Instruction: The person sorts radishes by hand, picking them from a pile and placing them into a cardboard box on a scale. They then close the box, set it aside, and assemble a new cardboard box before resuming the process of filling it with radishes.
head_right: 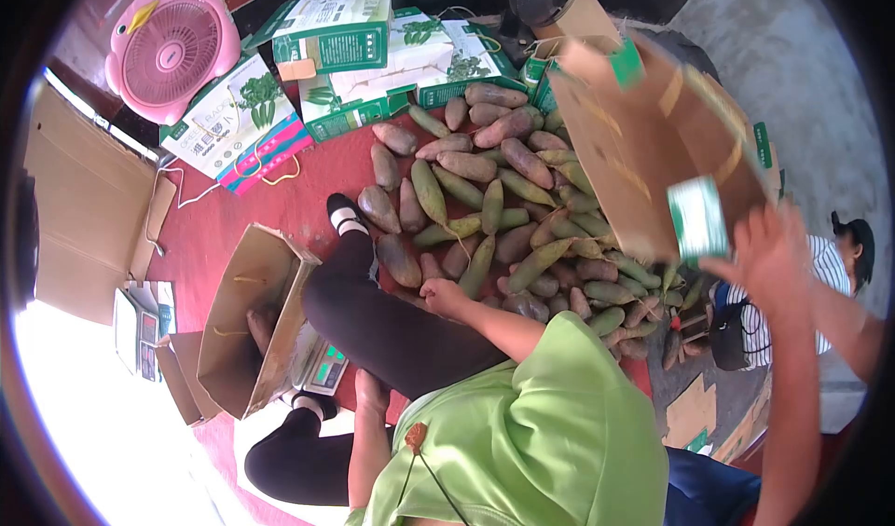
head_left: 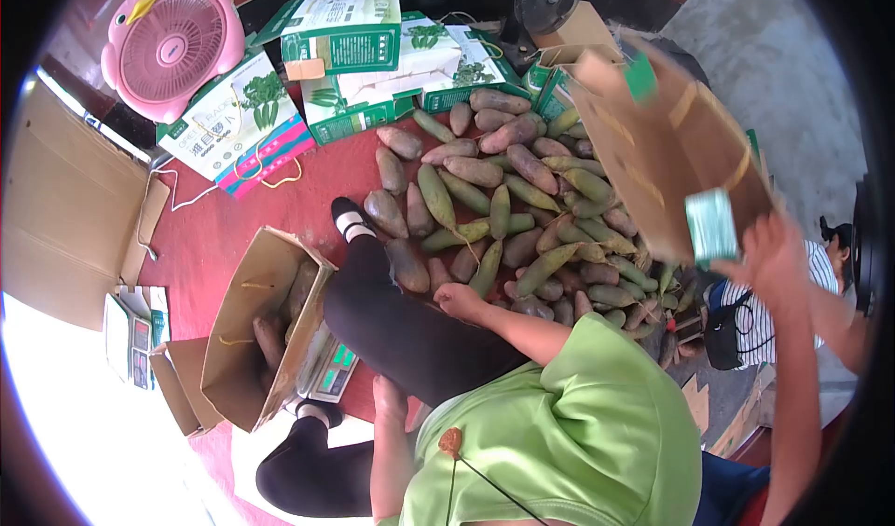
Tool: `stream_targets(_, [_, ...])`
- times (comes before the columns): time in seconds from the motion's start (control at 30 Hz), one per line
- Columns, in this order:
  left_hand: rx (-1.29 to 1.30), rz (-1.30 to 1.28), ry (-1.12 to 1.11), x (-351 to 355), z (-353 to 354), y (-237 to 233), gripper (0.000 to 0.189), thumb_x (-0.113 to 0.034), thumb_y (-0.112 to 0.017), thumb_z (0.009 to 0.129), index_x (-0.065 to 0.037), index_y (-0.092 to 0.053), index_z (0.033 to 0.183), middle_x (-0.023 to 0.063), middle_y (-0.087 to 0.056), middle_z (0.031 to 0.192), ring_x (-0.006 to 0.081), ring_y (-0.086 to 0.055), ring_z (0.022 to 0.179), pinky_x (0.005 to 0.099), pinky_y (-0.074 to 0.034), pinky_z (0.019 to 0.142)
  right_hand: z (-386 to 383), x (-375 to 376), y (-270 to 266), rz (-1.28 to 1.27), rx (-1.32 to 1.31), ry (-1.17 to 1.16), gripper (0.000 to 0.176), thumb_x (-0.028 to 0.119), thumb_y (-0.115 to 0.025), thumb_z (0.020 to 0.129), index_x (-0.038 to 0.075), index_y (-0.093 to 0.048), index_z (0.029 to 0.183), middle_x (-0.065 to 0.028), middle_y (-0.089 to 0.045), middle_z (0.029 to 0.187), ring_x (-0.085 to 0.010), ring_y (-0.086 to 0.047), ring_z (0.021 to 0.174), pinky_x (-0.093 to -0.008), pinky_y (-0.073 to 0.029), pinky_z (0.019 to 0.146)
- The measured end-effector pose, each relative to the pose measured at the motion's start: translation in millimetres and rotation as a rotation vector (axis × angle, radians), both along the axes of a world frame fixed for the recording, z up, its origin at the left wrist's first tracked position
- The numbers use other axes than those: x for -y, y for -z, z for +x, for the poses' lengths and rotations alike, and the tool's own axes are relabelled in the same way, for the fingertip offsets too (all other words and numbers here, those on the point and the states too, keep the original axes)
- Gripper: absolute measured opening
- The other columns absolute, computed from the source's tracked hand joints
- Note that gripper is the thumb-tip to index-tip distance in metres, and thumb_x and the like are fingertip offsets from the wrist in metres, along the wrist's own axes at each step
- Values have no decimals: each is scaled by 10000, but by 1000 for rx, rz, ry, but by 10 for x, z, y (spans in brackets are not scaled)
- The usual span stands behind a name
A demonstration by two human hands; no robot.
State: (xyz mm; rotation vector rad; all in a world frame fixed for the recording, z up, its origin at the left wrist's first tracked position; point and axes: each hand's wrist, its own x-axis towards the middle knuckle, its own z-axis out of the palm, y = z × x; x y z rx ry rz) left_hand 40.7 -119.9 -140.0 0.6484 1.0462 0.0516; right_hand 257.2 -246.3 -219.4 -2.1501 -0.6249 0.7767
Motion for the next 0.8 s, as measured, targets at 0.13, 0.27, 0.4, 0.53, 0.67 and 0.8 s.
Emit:
stream_targets(0.13, [-16,-1,-44,31,-46,203,385,-299,-545,871,0,-559,1113,99,-623,1025,209,-602,914,356,-483,764,-20,13,0,15,-44,27,170,95,-543,762,64,-658,884,-136,-664,839,-291,-645,805,-384,-504,715])
stream_targets(0.27, [-12,41,-82,82,-7,56,335,-275,-528,876,15,-581,1035,90,-619,931,198,-607,791,330,-474,637,-13,25,-40,-5,-43,-10,182,94,-540,760,47,-651,897,-142,-663,834,-287,-648,800,-379,-505,716])
stream_targets(0.4, [-77,79,36,-11,-12,-75,326,-275,-522,880,15,-583,1016,74,-618,891,177,-596,753,298,-462,625,2,29,54,-40,-8,-24,176,58,-550,778,42,-636,930,-110,-662,818,-211,-647,767,-324,-504,694])
stream_targets(0.53, [-111,140,3,27,-25,-3,320,-281,-496,896,10,-591,986,60,-616,826,148,-576,688,276,-447,588,3,44,-26,-39,-56,-35,191,59,-550,775,27,-625,947,-103,-664,807,-201,-648,750,-323,-504,685])
stream_targets(0.67, [-104,132,-12,48,-27,-50,325,-291,-463,922,5,-591,964,55,-613,791,142,-570,633,277,-438,547,8,68,-38,-47,-126,23,169,97,-559,755,63,-653,891,-141,-659,820,-290,-643,781,-375,-501,697])
stream_targets(0.8, [-122,137,117,-44,-136,-113,315,-269,-449,937,9,-579,1004,73,-617,835,157,-585,662,287,-470,564,33,146,135,-37,-108,-52,191,83,-569,775,20,-625,946,-110,-666,809,-222,-647,743,-333,-502,676])
